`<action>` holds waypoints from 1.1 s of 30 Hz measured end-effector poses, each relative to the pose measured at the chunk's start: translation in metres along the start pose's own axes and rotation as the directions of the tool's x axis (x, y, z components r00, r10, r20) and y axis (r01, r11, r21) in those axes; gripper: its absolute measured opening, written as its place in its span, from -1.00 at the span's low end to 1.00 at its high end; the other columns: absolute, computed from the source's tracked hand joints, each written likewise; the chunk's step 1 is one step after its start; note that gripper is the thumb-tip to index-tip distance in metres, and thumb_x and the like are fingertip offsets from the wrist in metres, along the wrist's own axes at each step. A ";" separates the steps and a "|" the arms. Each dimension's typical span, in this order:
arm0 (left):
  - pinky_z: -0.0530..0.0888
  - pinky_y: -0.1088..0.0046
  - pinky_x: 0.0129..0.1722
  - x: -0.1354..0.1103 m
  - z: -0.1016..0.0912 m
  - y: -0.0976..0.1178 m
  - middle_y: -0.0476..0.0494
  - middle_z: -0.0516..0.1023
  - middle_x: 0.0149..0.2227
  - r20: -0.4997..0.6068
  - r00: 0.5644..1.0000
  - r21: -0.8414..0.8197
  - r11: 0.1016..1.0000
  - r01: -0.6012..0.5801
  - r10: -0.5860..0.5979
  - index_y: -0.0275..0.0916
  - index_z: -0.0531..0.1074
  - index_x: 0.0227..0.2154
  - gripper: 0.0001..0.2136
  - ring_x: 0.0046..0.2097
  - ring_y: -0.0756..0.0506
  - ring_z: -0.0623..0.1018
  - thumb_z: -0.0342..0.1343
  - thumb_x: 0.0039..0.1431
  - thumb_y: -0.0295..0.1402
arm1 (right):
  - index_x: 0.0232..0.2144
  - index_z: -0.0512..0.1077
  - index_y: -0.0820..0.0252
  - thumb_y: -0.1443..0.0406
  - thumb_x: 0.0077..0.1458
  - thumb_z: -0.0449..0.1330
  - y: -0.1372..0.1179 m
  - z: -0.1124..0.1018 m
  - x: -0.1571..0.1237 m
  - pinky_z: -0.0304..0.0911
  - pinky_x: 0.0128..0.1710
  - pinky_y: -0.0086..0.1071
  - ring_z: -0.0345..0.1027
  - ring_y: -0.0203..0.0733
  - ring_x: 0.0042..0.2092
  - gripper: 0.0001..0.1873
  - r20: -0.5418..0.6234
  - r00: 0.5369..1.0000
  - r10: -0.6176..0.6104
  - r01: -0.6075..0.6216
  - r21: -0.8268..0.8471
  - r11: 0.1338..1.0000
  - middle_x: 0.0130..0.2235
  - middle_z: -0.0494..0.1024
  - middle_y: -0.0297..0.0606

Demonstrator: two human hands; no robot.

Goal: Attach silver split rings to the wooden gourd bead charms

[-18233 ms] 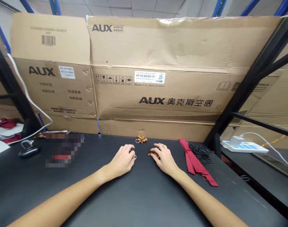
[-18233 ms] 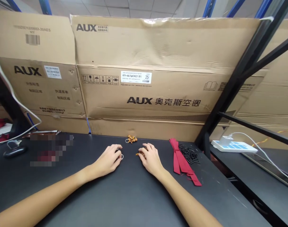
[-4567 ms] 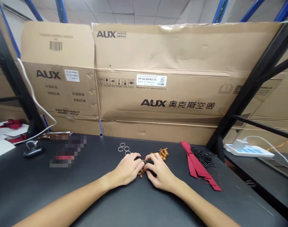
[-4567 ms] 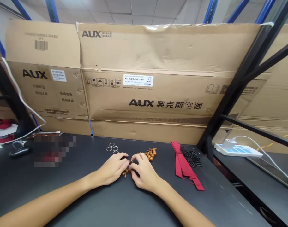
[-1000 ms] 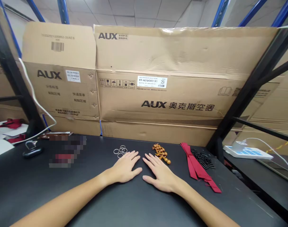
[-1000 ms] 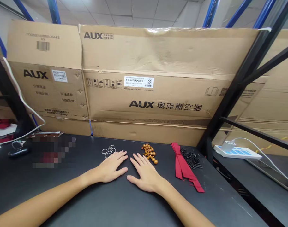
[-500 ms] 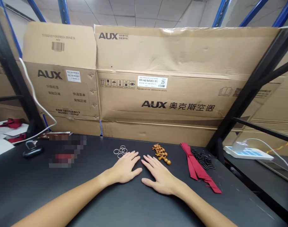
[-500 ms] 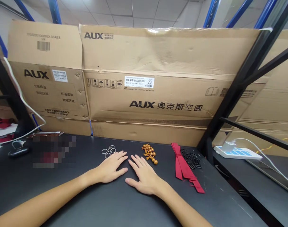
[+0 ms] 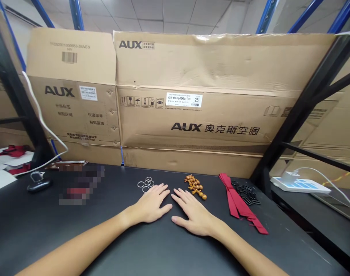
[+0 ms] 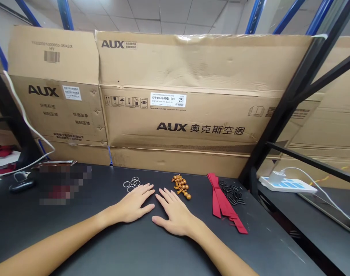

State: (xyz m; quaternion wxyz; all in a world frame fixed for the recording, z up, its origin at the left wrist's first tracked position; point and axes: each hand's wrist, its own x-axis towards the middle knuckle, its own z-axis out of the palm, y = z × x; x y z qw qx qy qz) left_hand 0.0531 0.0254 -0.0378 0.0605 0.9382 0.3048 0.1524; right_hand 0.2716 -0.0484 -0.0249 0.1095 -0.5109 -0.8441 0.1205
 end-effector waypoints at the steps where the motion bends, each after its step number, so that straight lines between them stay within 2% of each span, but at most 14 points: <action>1: 0.09 0.13 0.29 0.000 0.000 0.000 -0.26 0.14 0.30 -0.007 1.000 -0.001 1.000 -0.002 0.002 -0.26 0.22 0.21 -0.44 0.32 -0.25 0.13 -0.15 0.30 0.00 | 0.31 -0.02 0.19 -0.16 0.17 -0.06 0.000 0.000 0.000 -0.33 0.35 -0.06 -0.34 -0.02 0.38 -0.16 0.001 1.000 0.000 0.000 0.001 1.000 0.37 -0.15 -0.17; 18: 0.12 0.10 0.27 -0.001 0.001 0.001 -0.30 0.18 0.28 -0.035 0.999 0.022 0.999 -0.031 0.032 -0.30 0.24 0.20 -0.46 0.30 -0.27 0.16 -0.15 0.32 -0.04 | 0.31 -0.01 0.19 -0.15 0.17 -0.04 0.000 -0.001 0.000 -0.31 0.34 -0.03 -0.33 0.01 0.37 -0.17 -0.009 1.000 -0.006 0.006 0.012 1.000 0.36 -0.12 -0.15; 28: 0.12 0.12 0.27 -0.001 -0.004 0.005 -0.30 0.17 0.28 0.007 1.000 0.062 0.998 -0.022 0.022 -0.30 0.23 0.21 -0.47 0.31 -0.26 0.14 -0.17 0.33 -0.06 | 0.31 -0.01 0.22 -0.16 0.17 -0.06 -0.002 -0.002 0.000 -0.32 0.34 -0.03 -0.34 0.01 0.38 -0.15 0.011 1.000 0.006 -0.006 -0.003 1.000 0.36 -0.14 -0.14; 33: 0.03 0.08 0.29 -0.001 -0.006 0.008 -0.27 0.21 0.27 -0.005 1.000 0.068 0.998 -0.006 0.006 -0.27 0.25 0.19 -0.49 0.31 -0.25 0.16 -0.16 0.32 -0.06 | 0.31 -0.01 0.24 -0.17 0.17 -0.07 -0.002 -0.002 0.001 -0.32 0.35 -0.05 -0.35 -0.01 0.38 -0.15 0.012 1.000 0.009 -0.009 -0.005 1.000 0.37 -0.15 -0.14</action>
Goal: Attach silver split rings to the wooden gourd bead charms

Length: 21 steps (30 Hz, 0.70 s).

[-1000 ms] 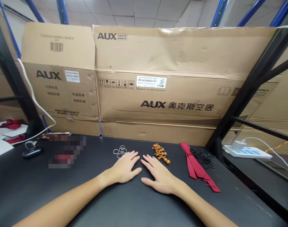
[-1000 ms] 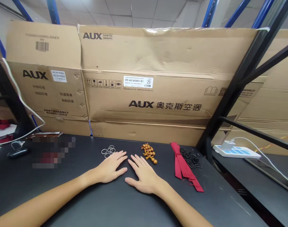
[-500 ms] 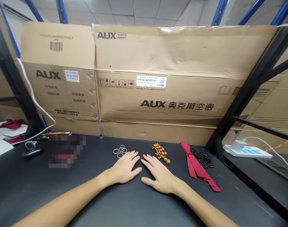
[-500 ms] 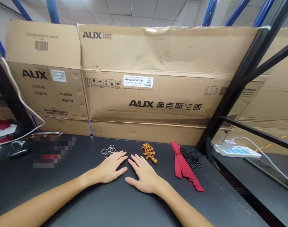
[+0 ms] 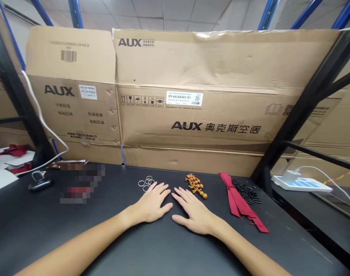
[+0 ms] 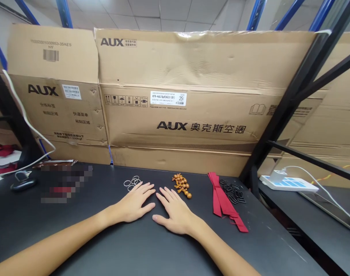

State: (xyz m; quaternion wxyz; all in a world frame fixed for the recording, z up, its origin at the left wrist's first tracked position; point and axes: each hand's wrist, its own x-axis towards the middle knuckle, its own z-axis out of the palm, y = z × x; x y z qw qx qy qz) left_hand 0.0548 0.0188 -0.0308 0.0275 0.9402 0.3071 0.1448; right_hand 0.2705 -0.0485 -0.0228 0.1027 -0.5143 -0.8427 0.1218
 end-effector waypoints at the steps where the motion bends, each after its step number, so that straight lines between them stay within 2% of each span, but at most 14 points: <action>1: -0.01 0.04 0.30 0.000 -0.001 0.001 -0.27 0.22 0.26 -0.002 1.000 0.000 1.000 0.008 -0.008 -0.26 0.26 0.18 -0.49 0.30 -0.25 0.16 -0.15 0.32 -0.05 | 0.31 -0.01 0.24 -0.16 0.17 -0.06 0.000 0.000 0.000 -0.32 0.35 -0.05 -0.35 -0.01 0.38 -0.15 -0.001 1.000 0.001 -0.001 -0.001 1.000 0.37 -0.15 -0.13; 5: 0.00 -0.06 0.27 0.000 -0.002 0.002 -0.29 0.23 0.25 0.002 1.000 -0.006 1.000 0.023 -0.023 -0.25 0.26 0.18 -0.49 0.30 -0.28 0.17 -0.12 0.31 -0.06 | 0.31 -0.01 0.23 -0.16 0.16 -0.06 0.001 0.000 0.000 -0.31 0.34 -0.04 -0.34 0.00 0.38 -0.15 -0.004 1.000 -0.001 0.001 0.000 1.000 0.37 -0.14 -0.13; 11: 0.15 0.07 0.26 0.000 0.001 -0.002 -0.33 0.23 0.25 -0.026 0.999 -0.030 0.999 -0.022 0.021 -0.32 0.27 0.17 -0.50 0.29 -0.30 0.18 -0.10 0.31 -0.09 | 0.31 0.00 0.21 -0.16 0.17 -0.05 0.002 0.002 -0.001 -0.31 0.34 -0.03 -0.33 0.01 0.37 -0.16 -0.019 1.000 -0.012 0.013 0.006 1.000 0.37 -0.13 -0.13; 17: 0.24 0.15 0.22 -0.002 -0.005 0.004 -0.28 0.26 0.24 -0.080 0.992 -0.059 0.993 -0.102 0.097 -0.26 0.31 0.12 -0.60 0.25 -0.24 0.27 -0.05 0.30 -0.20 | 0.32 -0.04 0.17 -0.14 0.17 -0.03 0.001 0.001 -0.001 -0.29 0.34 -0.01 -0.32 0.01 0.37 -0.17 -0.027 0.999 -0.024 0.024 0.023 0.999 0.36 -0.12 -0.14; 21: 0.27 0.07 0.18 0.000 -0.006 0.010 -0.33 0.36 0.16 -0.141 0.990 0.020 1.000 -0.006 0.009 -0.29 0.41 0.02 -0.64 0.18 -0.30 0.35 0.02 0.24 -0.22 | 0.31 0.01 0.22 -0.16 0.17 -0.05 0.003 0.002 -0.001 -0.30 0.34 -0.01 -0.32 0.03 0.37 -0.16 -0.021 1.000 -0.019 0.019 0.017 1.000 0.36 -0.11 -0.11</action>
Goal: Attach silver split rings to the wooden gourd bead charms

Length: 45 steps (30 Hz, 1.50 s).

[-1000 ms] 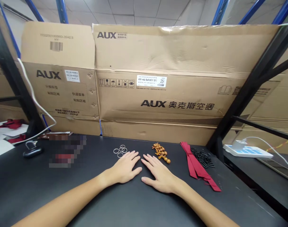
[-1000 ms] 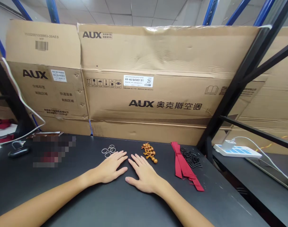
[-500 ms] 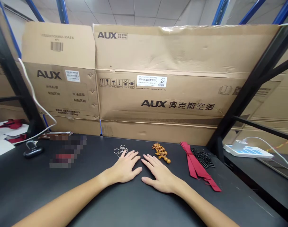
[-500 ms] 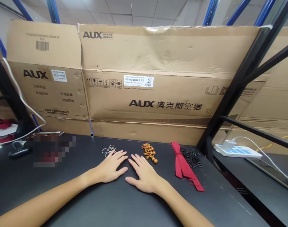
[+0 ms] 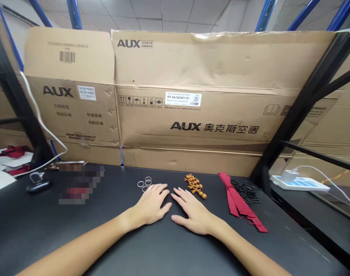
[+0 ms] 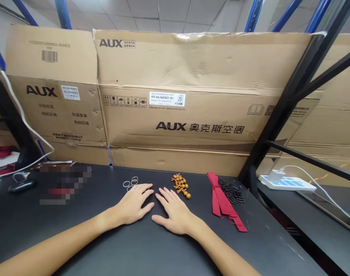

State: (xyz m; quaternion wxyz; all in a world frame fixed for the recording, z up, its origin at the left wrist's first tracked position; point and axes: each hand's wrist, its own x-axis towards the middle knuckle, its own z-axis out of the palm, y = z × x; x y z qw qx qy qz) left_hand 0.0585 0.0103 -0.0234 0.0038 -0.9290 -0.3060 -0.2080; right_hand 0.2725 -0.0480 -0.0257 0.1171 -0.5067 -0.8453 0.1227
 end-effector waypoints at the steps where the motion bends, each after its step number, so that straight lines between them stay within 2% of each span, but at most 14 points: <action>1: 0.30 0.06 0.15 0.000 0.000 0.001 -0.34 0.39 0.13 -0.005 1.000 0.013 1.000 0.023 -0.023 -0.30 0.42 0.00 -0.64 0.15 -0.31 0.38 0.03 0.23 -0.21 | 0.31 0.02 0.21 -0.16 0.17 -0.06 0.001 0.001 0.000 -0.30 0.34 -0.01 -0.32 0.03 0.37 -0.17 -0.001 1.000 -0.001 0.001 -0.002 1.000 0.36 -0.10 -0.11; 5: 0.36 0.15 0.12 0.001 0.002 0.000 -0.30 0.47 0.04 0.011 0.999 -0.010 0.999 -0.052 0.052 -0.31 0.44 -0.04 -0.69 0.09 -0.26 0.43 -0.01 0.27 -0.27 | 0.31 0.02 0.21 -0.17 0.17 -0.07 0.003 0.001 0.000 -0.29 0.34 -0.01 -0.31 0.02 0.37 -0.17 -0.006 1.000 -0.011 0.011 -0.013 1.000 0.36 -0.10 -0.12; 9: 0.38 0.23 0.11 0.001 0.001 -0.002 -0.27 0.44 0.06 0.016 0.990 -0.088 0.986 -0.138 0.140 -0.26 0.39 0.02 -0.70 0.10 -0.20 0.43 -0.05 0.30 -0.30 | 0.29 0.06 0.21 -0.12 0.19 -0.05 0.002 0.002 0.000 -0.22 0.32 -0.01 -0.23 0.04 0.36 -0.22 -0.041 0.999 -0.032 0.031 -0.016 0.999 0.35 -0.03 -0.10; 12: 0.37 0.23 0.13 0.001 0.001 -0.003 -0.25 0.44 0.06 0.005 0.984 -0.117 0.977 -0.177 0.179 -0.24 0.37 0.02 -0.71 0.11 -0.20 0.42 -0.05 0.30 -0.33 | 0.19 0.25 0.20 0.05 0.27 -0.05 0.001 0.003 0.002 -0.02 0.25 -0.06 0.05 0.03 0.27 -0.44 -0.162 0.985 -0.052 0.041 -0.067 0.997 0.27 0.21 -0.08; 14: 0.33 0.22 0.16 0.001 0.001 -0.003 -0.24 0.44 0.05 -0.026 0.983 -0.116 0.976 -0.184 0.182 -0.23 0.38 0.01 -0.72 0.13 -0.20 0.40 -0.03 0.29 -0.33 | 0.06 0.39 0.20 0.18 0.29 -0.07 0.003 0.002 0.004 0.14 0.13 -0.12 0.25 -0.01 0.11 -0.58 -0.272 0.961 -0.054 0.020 -0.127 0.992 0.10 0.41 -0.07; 16: 0.33 0.18 0.17 0.001 0.003 -0.002 -0.25 0.43 0.05 -0.057 0.989 -0.102 0.984 -0.144 0.139 -0.23 0.38 0.01 -0.71 0.12 -0.22 0.39 0.01 0.27 -0.31 | -0.08 0.46 0.19 0.30 0.26 -0.09 0.007 -0.002 0.005 0.20 -0.01 -0.15 0.32 -0.02 -0.06 -0.64 -0.376 0.926 -0.033 -0.045 -0.195 0.980 -0.10 0.51 -0.08; 19: 0.34 0.13 0.14 0.001 0.005 -0.003 -0.29 0.42 0.07 -0.054 0.998 -0.056 0.998 -0.041 0.038 -0.28 0.38 0.01 -0.66 0.10 -0.27 0.41 0.05 0.23 -0.25 | -0.23 0.48 0.22 0.39 0.14 -0.04 0.018 -0.012 0.005 0.19 -0.14 -0.19 0.29 0.00 -0.14 -0.70 -0.521 0.847 0.106 -0.287 -0.281 0.916 -0.21 0.50 -0.08; 22: 0.35 0.12 0.13 0.001 0.007 -0.004 -0.33 0.42 0.08 -0.015 1.000 -0.038 0.999 -0.017 0.017 -0.31 0.39 -0.01 -0.65 0.10 -0.29 0.42 0.04 0.23 -0.23 | -0.31 0.46 0.23 0.40 0.09 0.00 0.027 -0.020 0.003 0.18 -0.22 -0.23 0.30 0.01 -0.19 -0.77 -0.536 0.796 0.281 -0.499 -0.319 0.806 -0.27 0.49 -0.08; 26: 0.38 0.21 0.10 0.000 0.004 -0.004 -0.28 0.45 0.06 0.011 0.998 -0.114 0.992 -0.061 0.062 -0.26 0.38 -0.01 -0.71 0.09 -0.24 0.45 -0.01 0.27 -0.27 | -0.34 0.46 0.26 0.40 0.08 0.01 0.028 -0.020 0.002 0.18 -0.29 -0.25 0.35 0.03 -0.22 -0.79 -0.465 0.788 0.403 -0.585 -0.362 0.726 -0.28 0.52 -0.05; 28: 0.40 0.25 0.08 0.000 0.002 -0.003 -0.24 0.48 0.02 0.023 0.996 -0.147 0.986 -0.081 0.085 -0.24 0.38 -0.03 -0.74 0.07 -0.21 0.47 -0.03 0.28 -0.30 | -0.34 0.46 0.26 0.40 0.08 0.01 0.026 -0.017 0.003 0.19 -0.30 -0.25 0.36 0.04 -0.21 -0.78 -0.432 0.807 0.404 -0.567 -0.373 0.734 -0.27 0.52 -0.04; 31: 0.41 0.29 0.06 0.001 -0.001 -0.001 -0.19 0.51 -0.02 0.038 0.992 -0.192 0.975 -0.110 0.119 -0.21 0.40 -0.07 -0.79 0.03 -0.18 0.50 -0.04 0.29 -0.34 | -0.33 0.45 0.22 0.39 0.08 0.02 0.023 -0.009 0.005 0.21 -0.29 -0.27 0.36 0.02 -0.18 -0.79 -0.405 0.843 0.355 -0.498 -0.334 0.801 -0.25 0.52 -0.08; 37: 0.46 0.35 -0.02 0.000 0.001 -0.001 -0.18 0.43 0.06 0.043 0.991 -0.237 0.965 -0.111 0.125 -0.24 0.45 -0.19 -0.80 -0.08 -0.13 0.56 -0.06 0.32 -0.33 | -0.35 0.41 0.14 0.36 0.15 0.00 0.024 0.003 0.007 0.27 -0.21 -0.33 0.37 -0.12 -0.17 -0.81 -0.369 0.905 0.214 -0.272 -0.113 0.956 -0.23 0.49 -0.21; 41: 0.45 0.40 -0.02 0.000 0.002 -0.002 -0.18 0.44 0.03 0.042 0.992 -0.291 0.951 -0.105 0.122 -0.24 0.45 -0.21 -0.82 -0.08 -0.11 0.55 -0.03 0.31 -0.32 | -0.38 0.39 0.14 0.28 0.18 -0.02 0.022 0.007 0.009 0.28 -0.23 -0.31 0.37 -0.14 -0.24 -0.80 -0.384 0.909 0.161 -0.153 0.051 0.987 -0.30 0.47 -0.21; 45: 0.41 0.38 0.04 0.002 0.004 -0.004 -0.15 0.45 -0.01 0.017 0.992 -0.329 0.938 -0.110 0.123 -0.22 0.45 -0.21 -0.84 -0.04 -0.10 0.50 -0.01 0.30 -0.32 | -0.45 0.38 0.14 0.20 0.18 -0.01 0.015 0.004 0.010 0.28 -0.27 -0.30 0.37 -0.15 -0.31 -0.74 -0.364 0.912 0.187 -0.110 0.221 0.969 -0.38 0.48 -0.25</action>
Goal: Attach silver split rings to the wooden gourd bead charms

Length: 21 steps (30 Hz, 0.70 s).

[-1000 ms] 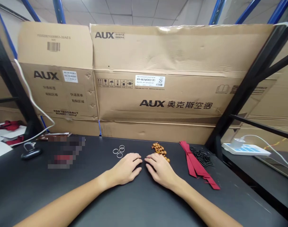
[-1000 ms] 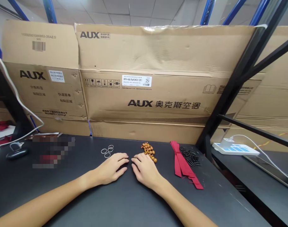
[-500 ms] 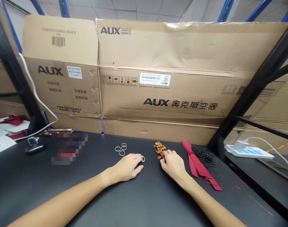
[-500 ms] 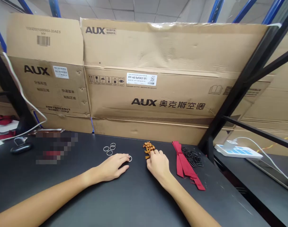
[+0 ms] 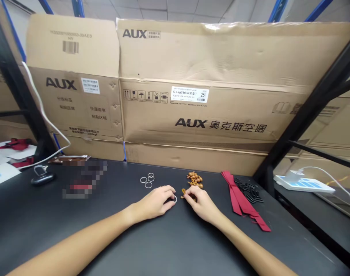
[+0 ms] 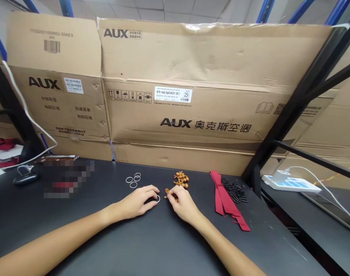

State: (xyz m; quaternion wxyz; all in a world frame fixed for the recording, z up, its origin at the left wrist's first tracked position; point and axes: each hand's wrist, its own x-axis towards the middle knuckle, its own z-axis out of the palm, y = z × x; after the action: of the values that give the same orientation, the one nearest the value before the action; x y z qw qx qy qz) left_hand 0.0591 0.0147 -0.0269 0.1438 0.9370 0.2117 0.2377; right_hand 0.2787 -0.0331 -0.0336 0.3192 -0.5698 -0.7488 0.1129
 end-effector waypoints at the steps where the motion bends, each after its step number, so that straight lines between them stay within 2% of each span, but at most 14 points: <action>1: 0.40 0.38 0.04 0.000 0.000 -0.001 -0.14 0.46 -0.04 -0.007 1.000 -0.011 1.000 -0.003 0.002 -0.21 0.45 -0.20 -0.85 -0.03 -0.10 0.48 0.01 0.30 -0.32 | -0.46 0.38 0.14 0.18 0.18 -0.01 -0.002 0.000 0.000 0.28 -0.27 -0.30 0.37 -0.15 -0.31 -0.73 0.006 1.000 0.008 -0.008 0.026 1.000 -0.38 0.49 -0.25; 7: 0.39 0.36 -0.02 0.003 -0.001 -0.003 -0.10 0.51 -0.21 -0.003 1.000 -0.006 1.000 -0.006 0.006 -0.20 0.45 -0.23 -0.87 -0.09 -0.10 0.45 0.04 0.30 -0.30 | -0.48 0.39 0.15 0.18 0.17 0.00 -0.004 -0.002 0.000 0.28 -0.19 -0.26 0.37 -0.13 -0.26 -0.72 0.026 1.000 0.005 -0.007 0.088 0.996 -0.37 0.49 -0.24; 11: 0.37 0.34 -0.09 0.004 0.000 -0.001 -0.13 0.49 -0.24 0.021 0.998 0.161 0.985 -0.054 0.052 -0.23 0.43 -0.26 -0.84 -0.15 -0.12 0.45 -0.02 0.33 -0.31 | -0.51 0.35 0.14 0.20 0.15 0.00 -0.003 -0.001 0.000 0.26 -0.21 -0.28 0.34 -0.14 -0.28 -0.75 0.011 1.000 -0.015 0.014 0.088 0.996 -0.39 0.47 -0.25; 16: 0.34 0.34 -0.25 0.005 0.006 -0.001 -0.16 0.43 -0.33 0.083 0.985 0.445 0.879 -0.173 0.152 -0.27 0.39 -0.32 -0.82 -0.25 -0.14 0.43 -0.08 0.35 -0.37 | -0.54 0.31 0.13 0.27 0.12 0.04 0.002 0.004 0.001 0.24 -0.22 -0.28 0.32 -0.16 -0.29 -0.79 -0.019 0.996 -0.091 0.092 0.122 0.988 -0.40 0.46 -0.27; 21: 0.32 0.37 -0.27 0.004 0.005 0.000 -0.14 0.40 -0.33 0.051 0.980 0.432 0.880 -0.196 0.193 -0.26 0.37 -0.33 -0.82 -0.28 -0.11 0.41 -0.10 0.35 -0.39 | -0.54 0.29 0.13 0.34 0.07 0.09 0.008 0.007 0.000 0.22 -0.19 -0.26 0.31 -0.15 -0.27 -0.85 -0.044 0.991 -0.127 0.131 0.116 0.984 -0.38 0.46 -0.27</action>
State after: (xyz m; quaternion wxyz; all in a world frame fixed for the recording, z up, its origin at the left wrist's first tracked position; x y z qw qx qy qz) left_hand 0.0650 0.0162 -0.0296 -0.0928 0.9626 0.1639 0.1947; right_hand 0.2807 -0.0286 -0.0436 0.3729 -0.5020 -0.7701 0.1260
